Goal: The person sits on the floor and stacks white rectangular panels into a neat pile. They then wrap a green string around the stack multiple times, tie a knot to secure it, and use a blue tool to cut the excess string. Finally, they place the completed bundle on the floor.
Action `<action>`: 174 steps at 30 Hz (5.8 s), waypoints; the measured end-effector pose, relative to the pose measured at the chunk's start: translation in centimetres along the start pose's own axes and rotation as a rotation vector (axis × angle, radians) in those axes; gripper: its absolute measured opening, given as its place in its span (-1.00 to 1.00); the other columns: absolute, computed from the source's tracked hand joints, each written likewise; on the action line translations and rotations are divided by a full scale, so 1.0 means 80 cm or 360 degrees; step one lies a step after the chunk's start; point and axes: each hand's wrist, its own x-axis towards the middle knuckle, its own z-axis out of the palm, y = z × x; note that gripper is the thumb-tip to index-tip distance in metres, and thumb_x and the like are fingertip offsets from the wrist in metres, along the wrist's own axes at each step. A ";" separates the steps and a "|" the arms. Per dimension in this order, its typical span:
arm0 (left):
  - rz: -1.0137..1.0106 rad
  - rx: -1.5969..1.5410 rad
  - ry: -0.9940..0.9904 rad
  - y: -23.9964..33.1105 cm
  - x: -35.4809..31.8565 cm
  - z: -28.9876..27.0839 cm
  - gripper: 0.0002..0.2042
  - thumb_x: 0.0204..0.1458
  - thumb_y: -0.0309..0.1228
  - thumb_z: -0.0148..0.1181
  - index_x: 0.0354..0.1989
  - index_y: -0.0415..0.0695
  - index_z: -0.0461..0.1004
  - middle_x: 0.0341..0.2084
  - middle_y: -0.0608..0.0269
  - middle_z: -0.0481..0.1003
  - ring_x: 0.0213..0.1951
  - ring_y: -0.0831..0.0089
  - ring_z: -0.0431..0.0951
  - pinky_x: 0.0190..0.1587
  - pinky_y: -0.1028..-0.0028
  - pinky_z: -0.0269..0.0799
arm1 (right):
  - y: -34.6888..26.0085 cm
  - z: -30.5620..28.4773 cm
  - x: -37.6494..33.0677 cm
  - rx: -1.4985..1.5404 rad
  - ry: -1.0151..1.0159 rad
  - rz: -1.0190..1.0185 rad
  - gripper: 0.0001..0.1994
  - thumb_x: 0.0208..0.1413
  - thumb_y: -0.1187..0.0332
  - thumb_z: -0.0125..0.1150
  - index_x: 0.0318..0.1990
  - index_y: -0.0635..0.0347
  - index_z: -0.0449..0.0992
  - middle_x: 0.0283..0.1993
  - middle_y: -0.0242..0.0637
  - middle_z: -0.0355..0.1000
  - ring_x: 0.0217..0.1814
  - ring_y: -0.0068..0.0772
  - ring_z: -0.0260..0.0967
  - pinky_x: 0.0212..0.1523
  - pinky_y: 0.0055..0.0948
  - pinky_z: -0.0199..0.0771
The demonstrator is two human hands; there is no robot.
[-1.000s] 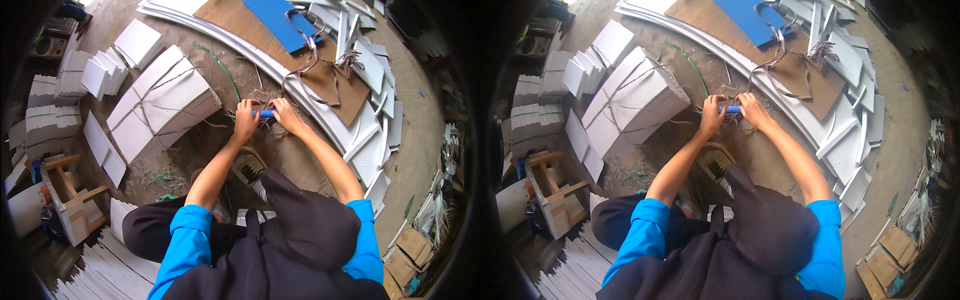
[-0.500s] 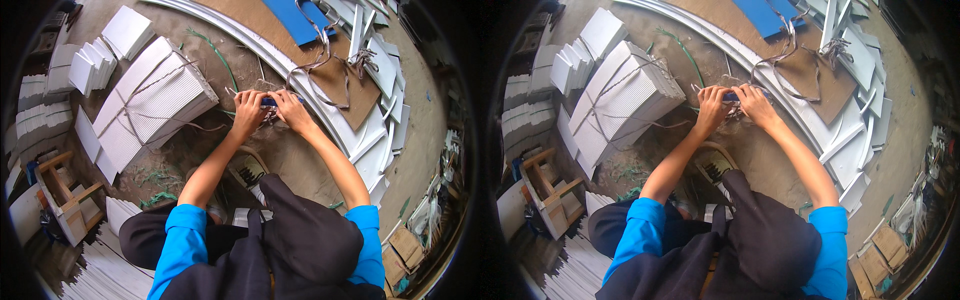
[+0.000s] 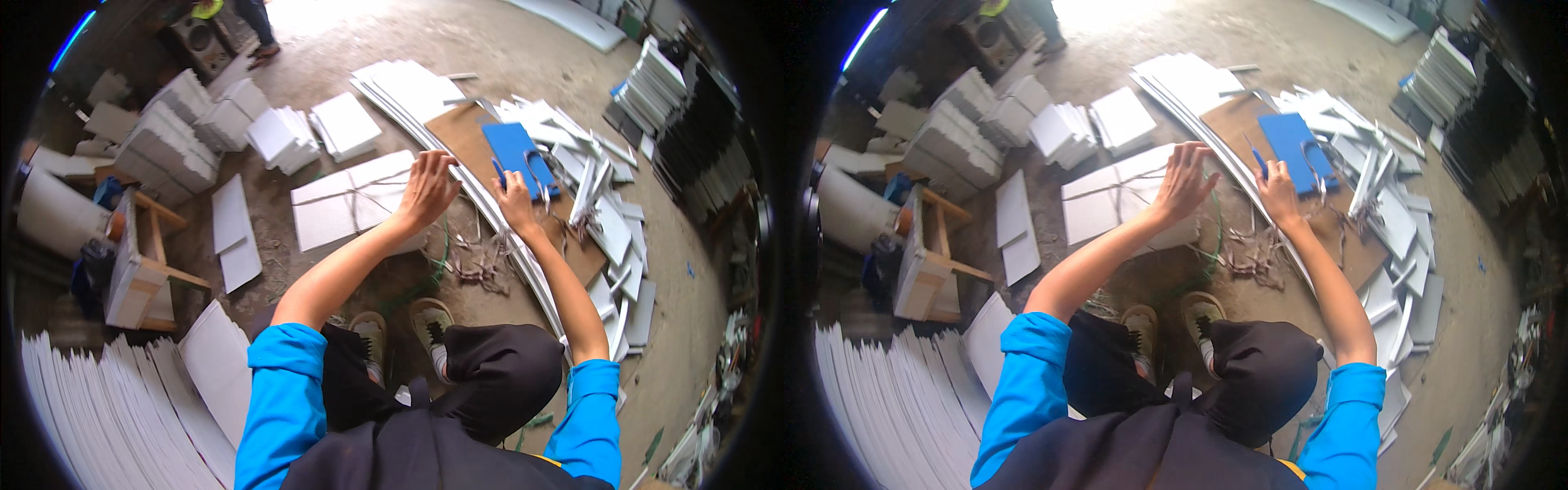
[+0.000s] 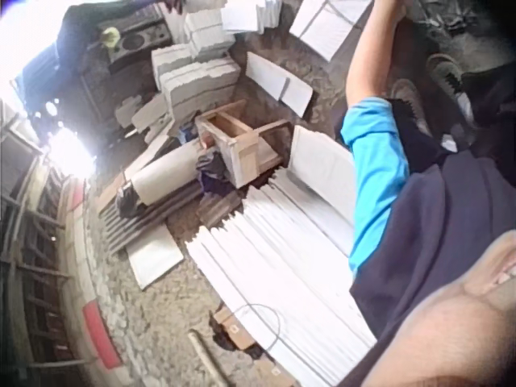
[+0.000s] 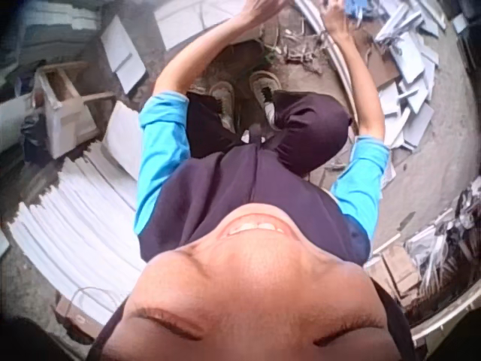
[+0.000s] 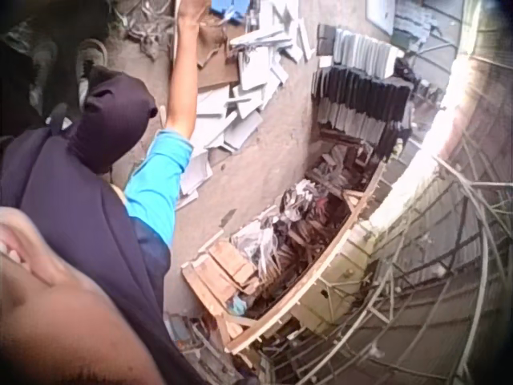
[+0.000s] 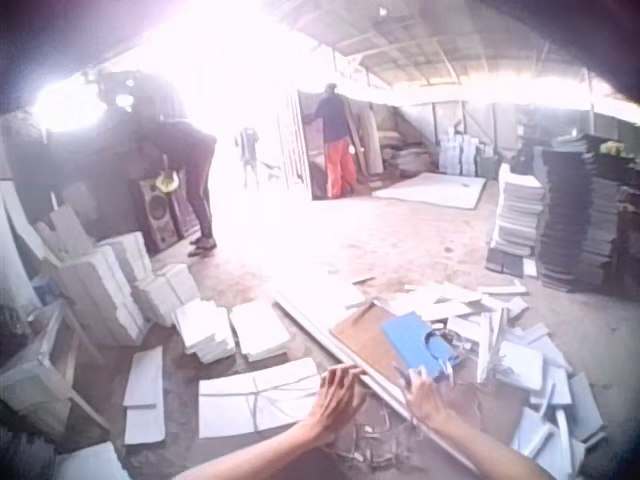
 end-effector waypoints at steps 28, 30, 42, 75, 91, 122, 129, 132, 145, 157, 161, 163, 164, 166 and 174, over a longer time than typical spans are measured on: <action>-0.2101 -0.1254 -0.0252 -0.159 -0.129 -0.098 -0.72 0.04 -0.35 -0.05 -0.51 -0.32 0.47 -0.62 0.16 0.48 -0.59 0.49 0.49 -0.54 0.53 0.44 | -0.223 0.169 0.008 0.0752 -0.1001 0.0101 -0.81 -0.07 0.53 0.07 -0.37 0.38 0.17 -0.54 -0.10 0.37 -0.58 -0.23 0.41 -0.62 -0.39 0.38; -0.2019 -0.1014 -0.0419 -0.152 -0.122 -0.099 -0.70 0.06 -0.30 -0.05 -0.45 -0.34 0.44 -0.55 0.18 0.47 -0.51 0.51 0.48 -0.43 0.54 0.45 | -0.234 0.163 -0.003 0.0978 -0.0970 0.0279 -0.90 0.01 0.54 -0.03 -0.43 0.30 0.17 -0.52 -0.17 0.39 -0.68 -0.43 0.38 -0.73 -0.56 0.31; -0.2261 -0.1497 -0.0386 -0.180 -0.134 -0.118 -0.77 0.07 -0.33 -0.09 -0.27 -0.24 0.40 -0.54 0.27 0.45 -0.60 0.59 0.41 -0.62 0.68 0.25 | -0.232 0.161 -0.025 0.1083 -0.1270 0.0726 -0.71 0.07 0.17 -0.03 -0.46 0.24 0.26 -0.58 -0.32 0.29 -0.52 -0.52 0.32 -0.58 -0.53 0.33; -0.1556 -0.0667 0.0355 -0.145 -0.184 -0.112 -0.76 -0.02 -0.32 -0.07 -0.49 -0.27 0.36 -0.69 0.05 0.37 -0.63 0.39 0.32 -0.50 0.40 0.21 | -0.262 0.186 -0.053 0.0358 -0.1164 0.0156 -0.48 0.18 0.11 -0.42 -0.40 0.41 0.38 -0.57 0.07 0.33 -0.54 0.03 0.31 -0.44 -0.14 0.32; -0.1745 -0.0827 0.0405 -0.164 -0.188 -0.104 -0.72 0.02 -0.29 -0.15 -0.47 -0.29 0.34 -0.71 0.19 0.33 -0.58 0.52 0.30 -0.47 0.44 0.21 | -0.250 0.191 -0.075 0.0242 -0.1262 0.0111 -0.44 0.17 0.05 -0.43 -0.42 0.38 0.43 -0.44 0.18 0.36 -0.31 0.14 0.34 -0.23 -0.07 0.30; -0.1073 -0.0653 -0.1213 -0.007 -0.089 0.163 -0.44 -0.14 -0.14 0.09 -0.05 -0.35 0.27 -0.11 -0.19 0.32 -0.01 0.10 0.32 0.00 0.33 0.23 | 0.013 -0.010 -0.086 0.0576 -0.1092 0.1055 -0.64 -0.11 0.46 0.03 -0.09 0.38 0.28 -0.42 -0.11 0.38 -0.49 -0.36 0.41 -0.51 -0.40 0.42; -0.1040 -0.0292 -0.1628 0.006 -0.126 0.186 -0.40 -0.15 -0.10 0.09 0.07 -0.12 0.16 -0.06 -0.19 0.22 0.02 -0.04 0.20 0.07 0.22 0.12 | 0.097 0.038 -0.123 -0.0092 -0.1278 0.0524 -0.75 -0.21 0.47 0.08 -0.27 0.26 0.43 -0.33 0.01 0.39 -0.22 -0.06 0.35 -0.19 -0.24 0.31; -0.1125 -0.0292 -0.1636 -0.008 -0.143 0.208 -0.38 -0.16 -0.12 0.09 0.07 -0.17 0.13 -0.05 -0.20 0.19 0.03 -0.07 0.16 0.09 0.19 0.08 | 0.114 0.073 -0.140 -0.0051 -0.1233 0.0493 -0.77 -0.19 0.50 0.09 -0.28 0.31 0.40 -0.26 0.05 0.21 -0.16 0.00 0.22 -0.12 -0.27 0.24; -0.0937 -0.0869 -0.1026 -0.021 -0.144 0.208 -0.65 -0.06 -0.36 0.07 -0.09 -0.23 0.26 -0.18 -0.03 0.32 -0.10 0.20 0.35 -0.03 0.35 0.25 | 0.123 0.110 -0.126 0.0175 -0.0793 0.0239 -0.65 -0.15 0.62 0.02 -0.12 0.32 0.25 -0.08 0.08 0.04 -0.05 0.13 0.16 -0.04 -0.18 0.24; -0.0888 -0.0687 -0.0423 -0.117 -0.070 -0.087 -0.85 0.01 -0.47 0.00 -0.25 -0.21 0.39 -0.30 0.19 0.42 -0.28 0.47 0.45 -0.23 0.49 0.36 | -0.101 0.075 0.035 0.0163 -0.0668 -0.0403 -0.75 -0.03 0.51 -0.02 -0.14 0.31 0.25 0.00 -0.04 0.11 -0.19 0.04 0.32 -0.18 -0.18 0.35; -0.0643 0.0111 -0.0193 -0.181 -0.120 -0.126 -0.85 -0.13 -0.46 0.14 -0.34 -0.15 0.43 -0.41 0.23 0.38 -0.28 0.34 0.36 -0.16 0.39 0.27 | -0.159 0.142 0.047 0.0152 -0.0632 -0.0843 -0.76 -0.07 0.47 0.07 -0.20 0.34 0.33 0.04 0.04 0.11 -0.06 -0.01 0.26 -0.08 -0.27 0.32; -0.0626 0.0327 -0.0240 -0.192 -0.134 -0.128 -0.79 -0.17 -0.37 0.19 -0.32 -0.11 0.42 -0.38 0.25 0.37 -0.22 0.32 0.31 -0.12 0.35 0.21 | -0.176 0.172 0.048 0.0218 -0.0700 -0.0953 -0.74 -0.10 0.44 0.11 -0.21 0.34 0.34 0.03 0.07 0.12 0.00 0.00 0.20 0.01 -0.26 0.23; -0.0596 0.0354 -0.0280 -0.197 -0.138 -0.127 -0.77 -0.19 -0.33 0.20 -0.33 -0.10 0.41 -0.35 0.25 0.35 -0.20 0.31 0.30 -0.13 0.34 0.21 | -0.182 0.182 0.047 0.0098 -0.0666 -0.1054 -0.73 -0.11 0.44 0.12 -0.21 0.33 0.34 0.03 0.06 0.11 -0.01 -0.01 0.20 -0.01 -0.23 0.24; -0.0577 0.0351 -0.0289 -0.201 -0.140 -0.125 -0.80 -0.16 -0.35 0.16 -0.37 -0.13 0.38 -0.36 0.22 0.35 -0.21 0.28 0.30 -0.13 0.34 0.21 | -0.188 0.199 0.051 0.0080 -0.0648 -0.1057 -0.73 -0.12 0.43 0.13 -0.22 0.30 0.33 0.05 0.04 0.10 0.01 -0.04 0.18 -0.01 -0.22 0.24; -0.0584 0.0103 -0.0447 -0.211 -0.135 -0.122 -0.83 -0.08 -0.46 0.06 -0.35 -0.24 0.26 -0.41 0.10 0.36 -0.28 0.15 0.37 -0.22 0.31 0.27 | -0.187 0.212 0.059 0.0202 -0.0791 -0.1087 -0.55 -0.16 0.45 0.14 -0.03 0.20 0.22 0.01 -0.06 0.07 -0.02 -0.11 0.15 -0.04 -0.25 0.26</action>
